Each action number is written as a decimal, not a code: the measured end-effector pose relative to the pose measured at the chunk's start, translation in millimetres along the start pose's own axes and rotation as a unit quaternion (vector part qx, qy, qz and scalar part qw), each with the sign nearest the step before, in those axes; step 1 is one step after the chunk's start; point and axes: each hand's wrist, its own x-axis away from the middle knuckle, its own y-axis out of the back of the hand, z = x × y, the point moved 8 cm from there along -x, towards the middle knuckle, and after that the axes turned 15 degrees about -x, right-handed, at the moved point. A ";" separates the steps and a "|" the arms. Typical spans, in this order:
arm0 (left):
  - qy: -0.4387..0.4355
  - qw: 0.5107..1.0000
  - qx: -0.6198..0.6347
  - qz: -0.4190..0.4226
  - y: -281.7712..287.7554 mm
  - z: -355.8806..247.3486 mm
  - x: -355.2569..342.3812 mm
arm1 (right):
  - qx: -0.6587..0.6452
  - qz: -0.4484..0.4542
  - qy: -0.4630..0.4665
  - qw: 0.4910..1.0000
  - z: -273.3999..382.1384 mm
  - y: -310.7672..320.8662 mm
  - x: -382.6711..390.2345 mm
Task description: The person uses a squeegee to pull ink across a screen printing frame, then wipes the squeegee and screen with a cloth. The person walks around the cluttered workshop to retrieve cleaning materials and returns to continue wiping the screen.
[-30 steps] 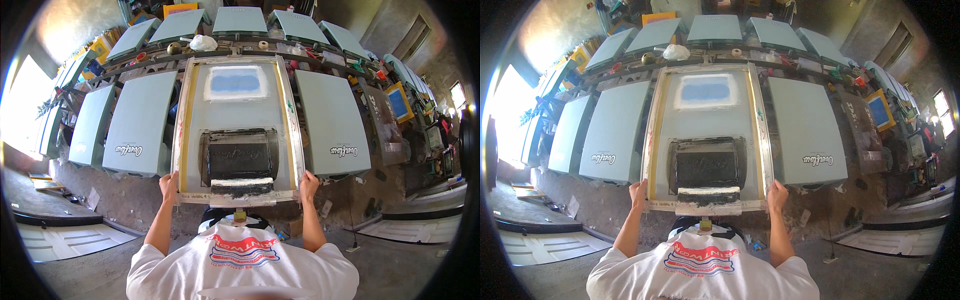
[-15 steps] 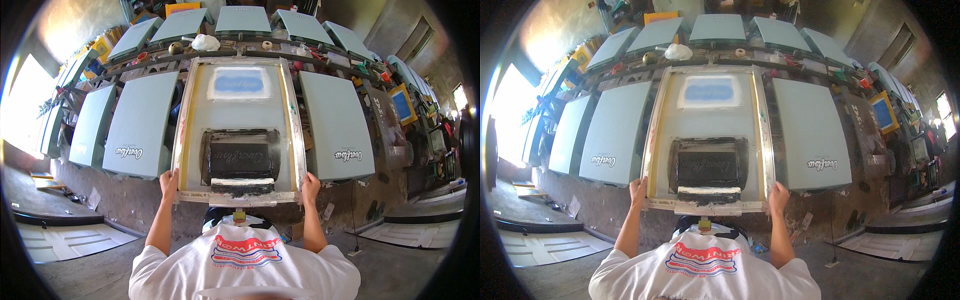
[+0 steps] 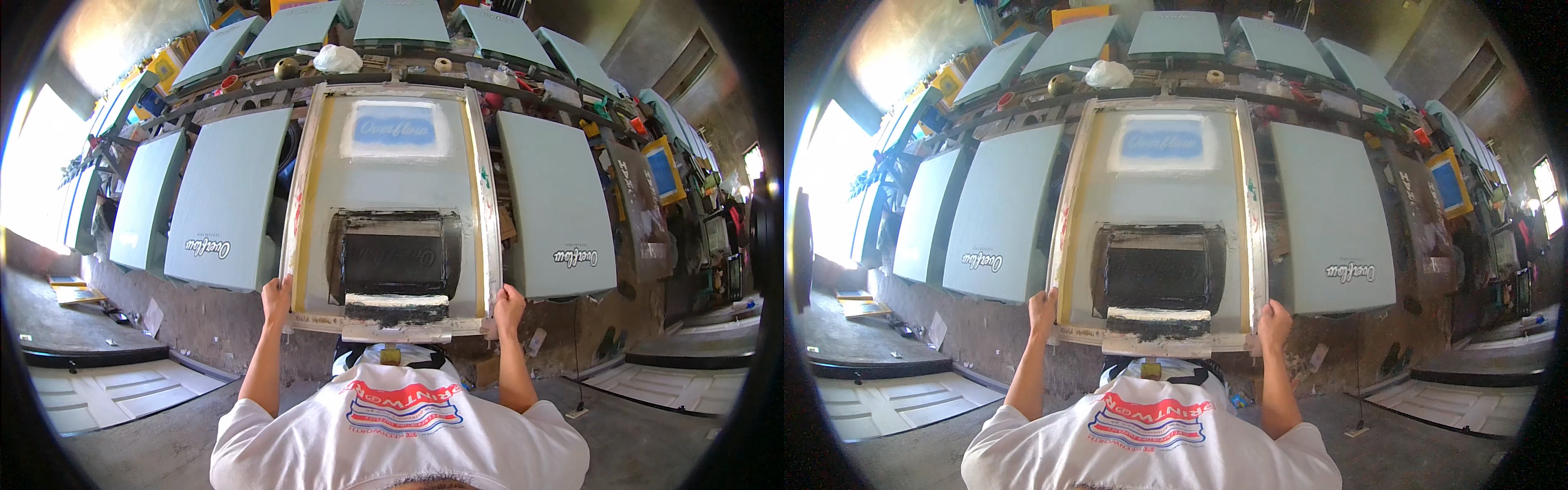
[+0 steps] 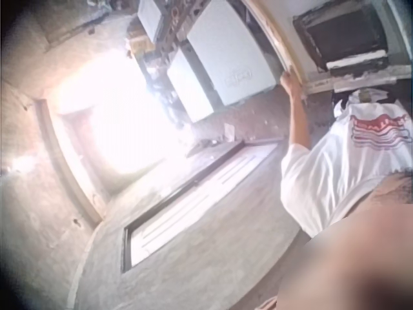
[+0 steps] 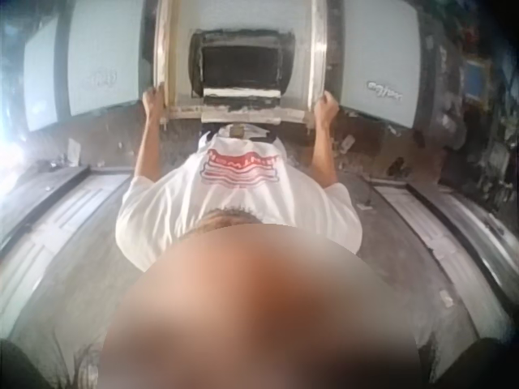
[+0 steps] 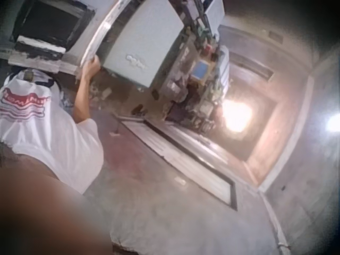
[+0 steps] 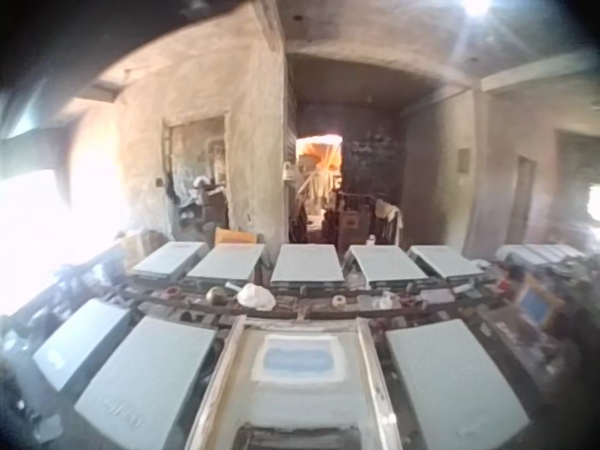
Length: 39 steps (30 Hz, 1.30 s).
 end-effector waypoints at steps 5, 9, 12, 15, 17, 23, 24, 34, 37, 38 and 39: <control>-0.014 0.999 -0.036 -0.008 -1.4 -2.0 -3.9 | 0.029 0.008 0.005 1.000 4.0 -3.6 -0.3; -0.037 0.995 -0.083 -0.030 -3.2 -13.0 -9.1 | 0.087 0.039 0.045 0.994 44.8 -6.1 7.9; -0.075 0.991 -0.093 -0.056 -1.1 -30.1 -6.9 | 0.103 0.044 0.274 0.955 119.7 -15.3 36.1; -0.199 0.959 -0.114 -0.164 22.1 -67.1 18.7 | -0.048 0.343 0.296 0.890 155.9 -45.4 87.7; -0.317 0.929 -0.108 -0.158 29.9 -98.3 46.6 | 0.027 0.398 0.374 0.837 172.4 -55.0 118.7; -0.579 0.809 -0.040 0.092 19.9 -159.8 154.5 | 0.078 0.343 0.447 0.822 179.0 -68.1 136.0; -0.580 0.806 -0.060 0.104 14.9 -163.6 160.2 | 0.078 0.321 0.438 0.836 177.0 -71.0 132.5; -0.538 0.838 0.004 -0.095 -19.9 -211.7 63.1 | 0.062 0.211 0.416 0.882 208.3 -120.7 36.8; -0.508 0.849 0.018 -0.146 -24.9 -251.2 1.1 | 0.146 0.232 0.357 0.893 223.8 -153.6 -31.6; -0.499 0.856 0.014 -0.134 -28.6 -256.0 -10.8 | 0.152 0.245 0.339 0.895 227.6 -159.3 -48.6; -0.491 0.862 0.009 -0.125 -31.8 -263.6 -23.3 | 0.116 0.225 0.361 0.898 237.3 -159.0 -57.4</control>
